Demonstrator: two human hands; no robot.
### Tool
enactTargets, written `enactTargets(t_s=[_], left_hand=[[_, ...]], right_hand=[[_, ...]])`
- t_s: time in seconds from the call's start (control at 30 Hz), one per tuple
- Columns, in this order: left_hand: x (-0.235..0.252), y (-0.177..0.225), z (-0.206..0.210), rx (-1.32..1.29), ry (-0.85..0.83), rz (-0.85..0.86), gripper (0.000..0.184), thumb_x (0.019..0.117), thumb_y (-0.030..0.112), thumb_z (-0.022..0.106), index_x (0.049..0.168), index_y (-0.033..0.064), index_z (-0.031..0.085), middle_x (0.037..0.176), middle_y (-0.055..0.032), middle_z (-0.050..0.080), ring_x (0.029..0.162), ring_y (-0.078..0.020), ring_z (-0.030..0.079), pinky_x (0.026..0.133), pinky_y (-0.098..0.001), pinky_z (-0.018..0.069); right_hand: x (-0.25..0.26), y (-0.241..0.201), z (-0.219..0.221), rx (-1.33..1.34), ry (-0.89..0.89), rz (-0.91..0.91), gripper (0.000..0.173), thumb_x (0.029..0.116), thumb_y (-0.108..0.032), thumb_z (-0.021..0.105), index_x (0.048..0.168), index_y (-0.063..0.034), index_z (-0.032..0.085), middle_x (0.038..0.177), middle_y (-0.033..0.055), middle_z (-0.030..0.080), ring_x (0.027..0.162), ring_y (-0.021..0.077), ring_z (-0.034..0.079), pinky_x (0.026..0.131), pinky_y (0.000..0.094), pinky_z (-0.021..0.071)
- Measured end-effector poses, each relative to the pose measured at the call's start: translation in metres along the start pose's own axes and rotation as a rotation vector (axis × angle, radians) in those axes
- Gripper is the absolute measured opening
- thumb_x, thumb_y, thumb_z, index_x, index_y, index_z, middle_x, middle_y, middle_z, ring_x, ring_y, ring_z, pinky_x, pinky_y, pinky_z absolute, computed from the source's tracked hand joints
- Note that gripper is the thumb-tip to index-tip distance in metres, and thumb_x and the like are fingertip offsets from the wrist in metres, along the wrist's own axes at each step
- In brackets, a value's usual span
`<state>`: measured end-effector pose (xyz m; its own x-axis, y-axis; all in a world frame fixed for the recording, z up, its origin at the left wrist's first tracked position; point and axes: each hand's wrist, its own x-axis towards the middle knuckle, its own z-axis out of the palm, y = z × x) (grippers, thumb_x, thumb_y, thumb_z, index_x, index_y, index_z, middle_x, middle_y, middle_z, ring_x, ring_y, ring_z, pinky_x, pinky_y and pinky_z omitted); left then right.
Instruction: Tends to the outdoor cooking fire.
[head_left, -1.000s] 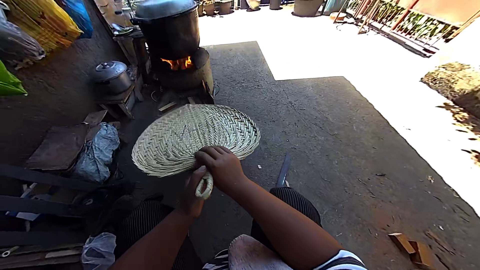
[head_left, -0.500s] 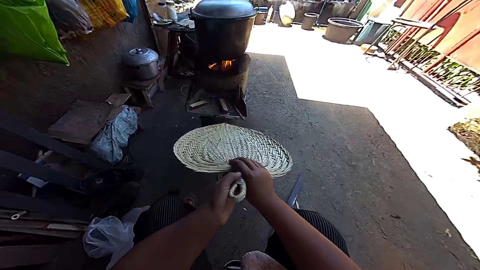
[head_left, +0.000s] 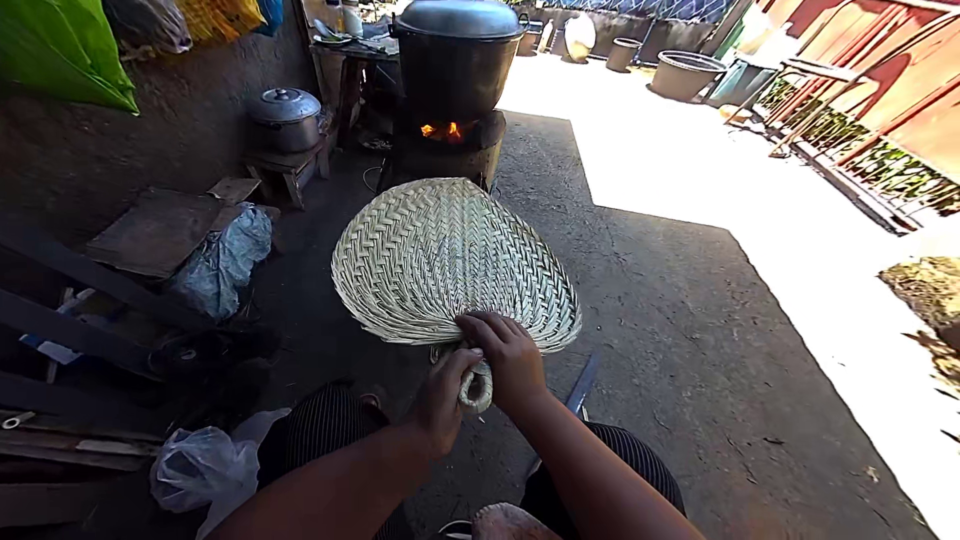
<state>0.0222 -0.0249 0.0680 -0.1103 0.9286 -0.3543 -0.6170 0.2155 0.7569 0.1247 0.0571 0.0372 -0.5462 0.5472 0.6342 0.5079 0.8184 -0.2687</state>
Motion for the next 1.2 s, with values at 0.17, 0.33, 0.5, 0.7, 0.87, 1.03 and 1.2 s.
enactTargets(t_s=[0.17,0.33,0.5,0.7,0.87,1.03,1.2], left_hand=[[-0.001,-0.007,0.003,0.077,-0.037,0.078,0.032,0.1057,0.017,0.04,0.131,-0.0001,0.049,0.109,-0.0084,0.061,0.097,-0.0112,0.063,0.086,-0.0257,0.0528],[0.007,-0.008,0.002,-0.037,-0.016,-0.033,0.024,0.1072,0.018,0.039,0.119,0.004,0.055,0.104,-0.0091,0.064,0.097,-0.0169,0.065,0.087,-0.034,0.0547],[-0.001,-0.011,0.006,0.07,-0.01,0.095,0.034,0.1045,0.018,0.039,0.133,0.0009,0.047,0.112,-0.0089,0.06,0.1,-0.0116,0.062,0.088,-0.0264,0.0523],[0.005,-0.008,0.004,-0.027,0.039,-0.038,0.024,0.108,0.019,0.039,0.117,0.0037,0.055,0.102,-0.0091,0.063,0.095,-0.0168,0.064,0.086,-0.0333,0.0543],[-0.001,-0.004,0.001,0.03,-0.031,0.046,0.032,0.1056,0.016,0.04,0.133,0.0021,0.048,0.11,-0.0084,0.061,0.097,-0.0121,0.063,0.085,-0.0265,0.0534],[0.0,-0.003,-0.001,0.003,0.027,-0.004,0.024,0.1077,0.018,0.039,0.12,0.0034,0.053,0.102,-0.008,0.062,0.093,-0.0141,0.064,0.084,-0.0295,0.0541],[0.001,-0.001,-0.004,-0.017,-0.007,-0.019,0.026,0.1068,0.017,0.04,0.124,0.0034,0.053,0.106,-0.0088,0.063,0.095,-0.0151,0.064,0.085,-0.0306,0.0546]], right_hand=[[-0.003,0.002,-0.004,-0.024,0.061,-0.011,0.023,0.0937,-0.007,0.06,0.109,-0.0091,0.077,0.11,0.0093,0.076,0.103,0.0284,0.074,0.09,0.0448,0.059],[-0.003,0.003,-0.008,-0.007,-0.073,0.043,0.025,0.0882,0.0,0.065,0.11,-0.007,0.076,0.112,0.0132,0.075,0.105,0.0332,0.073,0.089,0.0508,0.0587],[-0.002,0.003,-0.006,-0.015,0.038,-0.018,0.023,0.0925,-0.006,0.06,0.108,-0.0088,0.077,0.111,0.0096,0.076,0.105,0.0292,0.073,0.09,0.045,0.0587],[-0.002,0.003,-0.005,0.006,-0.096,0.031,0.024,0.0874,0.0,0.065,0.108,-0.0064,0.076,0.109,0.0132,0.076,0.103,0.0332,0.073,0.087,0.0504,0.0589],[0.002,0.001,-0.005,-0.011,0.027,-0.026,0.023,0.0907,-0.006,0.062,0.109,-0.0098,0.077,0.11,0.01,0.075,0.104,0.0307,0.072,0.088,0.0462,0.0588],[0.0,-0.001,-0.002,0.007,-0.051,0.002,0.024,0.0889,-0.002,0.064,0.108,-0.0081,0.076,0.109,0.0115,0.076,0.103,0.0312,0.073,0.087,0.0476,0.0591],[0.002,-0.002,-0.003,0.001,-0.056,0.003,0.024,0.09,-0.003,0.063,0.11,-0.0082,0.076,0.112,0.0112,0.075,0.106,0.0314,0.072,0.09,0.0483,0.0583]])
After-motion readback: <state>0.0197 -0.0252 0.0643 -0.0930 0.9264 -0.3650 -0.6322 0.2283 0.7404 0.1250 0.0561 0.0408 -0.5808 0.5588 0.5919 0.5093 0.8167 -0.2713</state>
